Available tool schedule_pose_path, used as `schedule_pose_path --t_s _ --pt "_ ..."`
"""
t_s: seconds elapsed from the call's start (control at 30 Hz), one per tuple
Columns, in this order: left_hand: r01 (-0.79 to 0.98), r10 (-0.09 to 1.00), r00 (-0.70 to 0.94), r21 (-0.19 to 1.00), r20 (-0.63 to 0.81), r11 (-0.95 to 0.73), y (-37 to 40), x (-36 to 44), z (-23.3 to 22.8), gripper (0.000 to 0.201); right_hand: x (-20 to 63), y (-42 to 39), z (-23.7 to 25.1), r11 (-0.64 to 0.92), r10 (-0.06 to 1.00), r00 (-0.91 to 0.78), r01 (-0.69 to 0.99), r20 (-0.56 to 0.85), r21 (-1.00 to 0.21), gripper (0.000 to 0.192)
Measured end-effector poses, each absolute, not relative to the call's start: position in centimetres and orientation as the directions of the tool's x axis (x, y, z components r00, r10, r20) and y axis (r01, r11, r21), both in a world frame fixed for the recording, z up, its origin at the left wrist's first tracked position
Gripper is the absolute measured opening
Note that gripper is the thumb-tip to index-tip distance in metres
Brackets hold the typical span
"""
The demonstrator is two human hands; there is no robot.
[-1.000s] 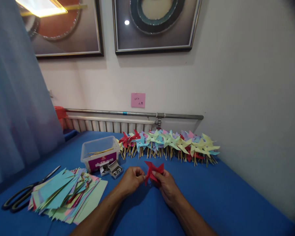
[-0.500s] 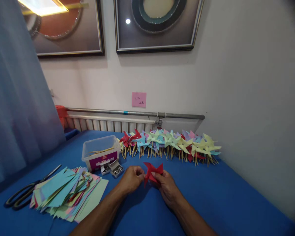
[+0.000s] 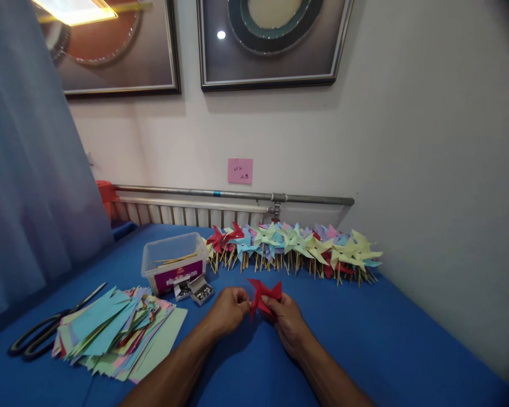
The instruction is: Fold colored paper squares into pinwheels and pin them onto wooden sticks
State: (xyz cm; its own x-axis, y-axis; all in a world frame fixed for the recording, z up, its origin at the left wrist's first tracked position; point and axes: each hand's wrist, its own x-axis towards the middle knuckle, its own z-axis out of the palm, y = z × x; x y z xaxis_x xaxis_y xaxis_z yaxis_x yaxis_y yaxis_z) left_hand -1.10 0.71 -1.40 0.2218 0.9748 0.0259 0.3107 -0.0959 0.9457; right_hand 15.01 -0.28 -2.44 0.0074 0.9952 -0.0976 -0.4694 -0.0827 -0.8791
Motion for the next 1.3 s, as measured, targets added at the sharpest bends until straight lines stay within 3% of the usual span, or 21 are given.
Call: schedule_pose_path --t_s 1.3 --pt "0.334 0.979 0.187 0.931 0.085 -0.144 0.39 -0.56 -1.48 0.013 15.33 -0.12 -2.63 -0.024 1.0 -0.009 -0.437 -0.022 -0.899 0.034"
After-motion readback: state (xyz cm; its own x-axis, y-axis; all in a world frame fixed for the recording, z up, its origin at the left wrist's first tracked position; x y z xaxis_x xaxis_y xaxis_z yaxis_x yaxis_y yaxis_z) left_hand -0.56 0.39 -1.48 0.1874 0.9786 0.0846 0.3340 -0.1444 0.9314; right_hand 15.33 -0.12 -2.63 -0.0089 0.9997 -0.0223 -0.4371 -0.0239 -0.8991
